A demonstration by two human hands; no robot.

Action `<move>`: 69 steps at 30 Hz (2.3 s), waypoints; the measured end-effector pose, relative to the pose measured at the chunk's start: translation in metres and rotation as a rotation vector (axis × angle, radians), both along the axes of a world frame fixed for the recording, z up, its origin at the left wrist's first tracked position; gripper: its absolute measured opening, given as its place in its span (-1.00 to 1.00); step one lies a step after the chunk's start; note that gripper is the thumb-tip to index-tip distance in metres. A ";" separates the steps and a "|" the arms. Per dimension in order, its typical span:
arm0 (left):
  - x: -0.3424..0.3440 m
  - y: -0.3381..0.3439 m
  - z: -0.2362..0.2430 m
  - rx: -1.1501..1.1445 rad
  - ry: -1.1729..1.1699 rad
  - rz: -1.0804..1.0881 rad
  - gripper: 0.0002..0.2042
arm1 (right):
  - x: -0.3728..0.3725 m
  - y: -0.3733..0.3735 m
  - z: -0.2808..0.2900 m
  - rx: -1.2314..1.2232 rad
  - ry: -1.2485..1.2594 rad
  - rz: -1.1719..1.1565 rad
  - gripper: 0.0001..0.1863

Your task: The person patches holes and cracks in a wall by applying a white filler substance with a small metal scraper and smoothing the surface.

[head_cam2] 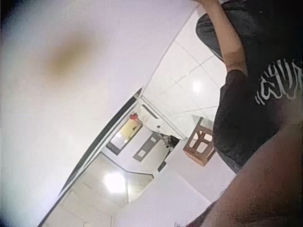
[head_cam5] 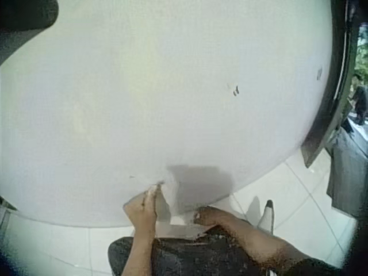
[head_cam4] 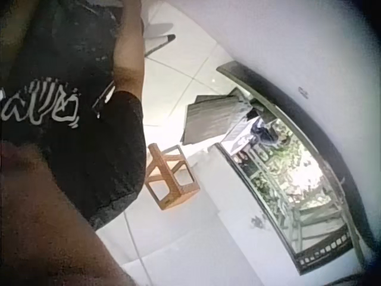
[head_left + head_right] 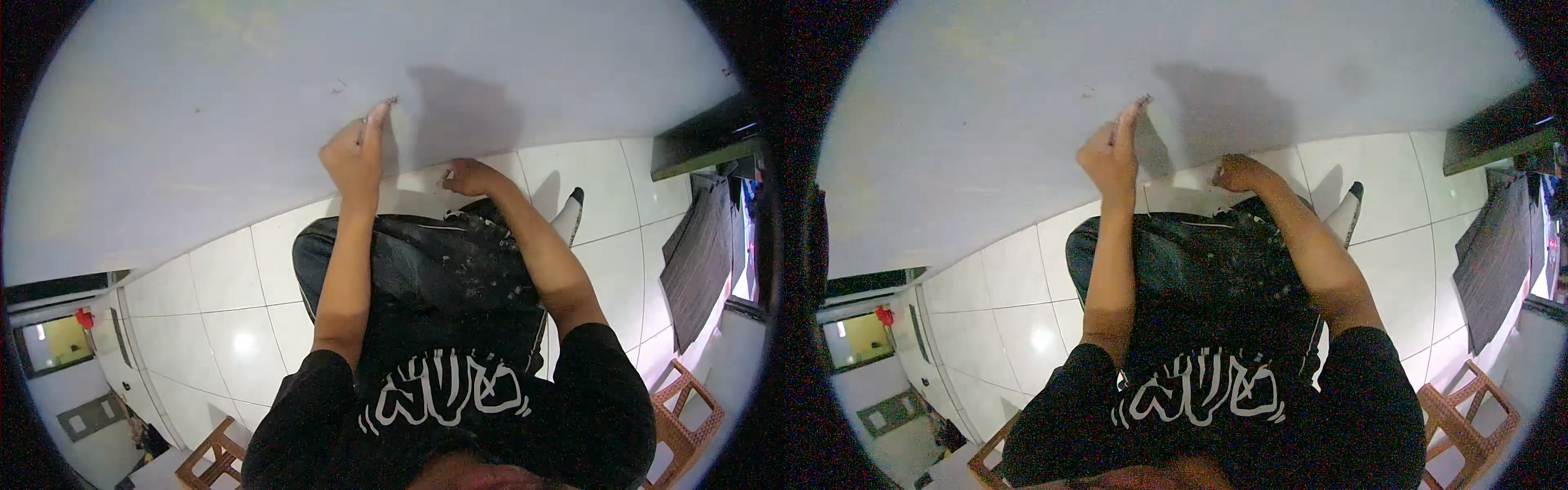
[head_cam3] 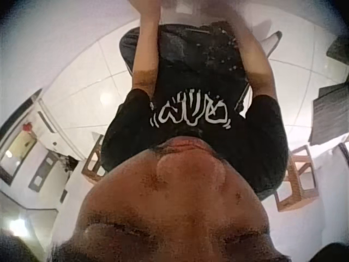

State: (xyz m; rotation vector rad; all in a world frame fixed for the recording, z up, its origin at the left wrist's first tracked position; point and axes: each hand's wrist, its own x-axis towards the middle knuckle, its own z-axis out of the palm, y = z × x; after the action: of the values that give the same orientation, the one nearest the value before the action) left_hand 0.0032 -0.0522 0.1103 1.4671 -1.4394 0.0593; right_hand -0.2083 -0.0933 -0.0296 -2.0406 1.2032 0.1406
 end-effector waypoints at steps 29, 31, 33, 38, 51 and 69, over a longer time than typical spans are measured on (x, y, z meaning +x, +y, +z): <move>-0.001 -0.001 -0.017 0.124 0.065 -0.109 -0.47 | 0.001 -0.001 -0.002 0.003 -0.005 0.015 -0.50; 0.003 -0.004 -0.011 -0.004 0.025 -0.049 -0.46 | -0.001 -0.002 -0.010 -0.018 -0.010 0.039 -0.51; 0.001 -0.002 0.001 0.031 0.102 -0.045 -0.47 | -0.002 -0.001 -0.009 0.040 -0.006 -0.056 -0.55; -0.002 0.003 -0.015 0.160 0.074 -0.038 -0.46 | 0.004 -0.001 -0.007 0.035 -0.002 -0.055 -0.58; 0.003 0.003 -0.009 0.130 0.134 -0.049 -0.46 | 0.005 0.000 0.010 0.025 0.019 0.038 -0.51; 0.004 0.005 0.000 0.078 0.096 -0.009 -0.47 | 0.000 0.001 -0.003 -0.010 -0.078 -0.027 -0.59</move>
State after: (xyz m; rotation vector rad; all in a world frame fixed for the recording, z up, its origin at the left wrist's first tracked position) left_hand 0.0071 -0.0474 0.1099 1.5062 -1.3837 -0.0732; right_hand -0.2085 -0.0923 -0.0329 -2.0185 1.1851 0.0411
